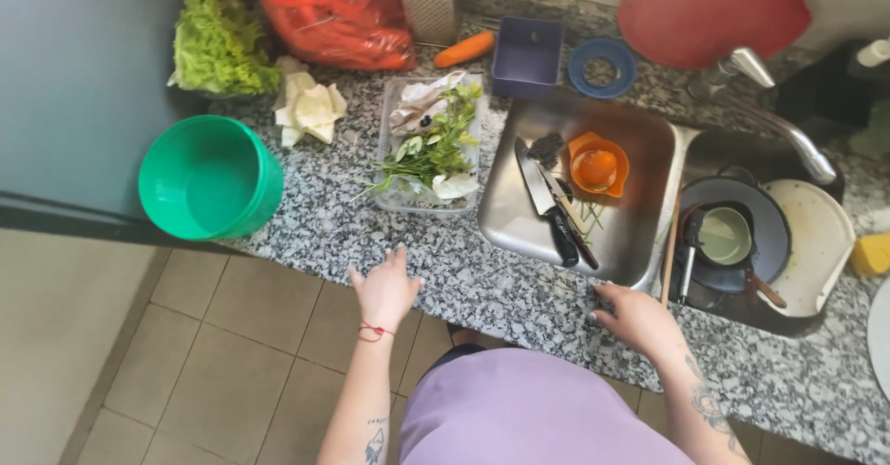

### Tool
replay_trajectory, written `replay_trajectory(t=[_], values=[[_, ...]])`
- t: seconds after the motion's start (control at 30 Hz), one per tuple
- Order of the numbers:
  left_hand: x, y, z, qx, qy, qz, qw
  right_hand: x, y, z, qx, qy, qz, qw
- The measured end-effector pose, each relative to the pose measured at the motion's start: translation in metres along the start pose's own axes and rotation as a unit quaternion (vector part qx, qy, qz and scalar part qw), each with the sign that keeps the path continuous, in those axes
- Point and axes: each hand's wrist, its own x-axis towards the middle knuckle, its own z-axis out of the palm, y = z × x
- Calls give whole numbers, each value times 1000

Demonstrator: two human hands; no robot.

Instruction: The person washes and prepares fresh herbs in a kitchen. They rinse a bunch of yellow-flowered herbs and parsley under the tap, placing them into a glass. They also handle a small purple container and a green bowl, and briefly open a cabinet to store bottles.

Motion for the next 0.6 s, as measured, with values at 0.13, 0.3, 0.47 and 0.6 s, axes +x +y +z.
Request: replay_trajectory(t=[0.13, 0.3, 0.47, 0.6], values=[[-2, 5, 3, 10, -14, -2, 1000, -3, -13, -9, -43, -31, 3, 999], [6, 0, 15, 15, -20, 12, 1000, -6, -21, -19, -44, -75, 8, 996], [-7, 4, -5, 0, -41, 18, 999, -7, -22, -19, -33, -79, 16, 996], [-13, 8, -14, 7, -48, 20, 999, -8, -21, -21, -18, -77, 12, 997]])
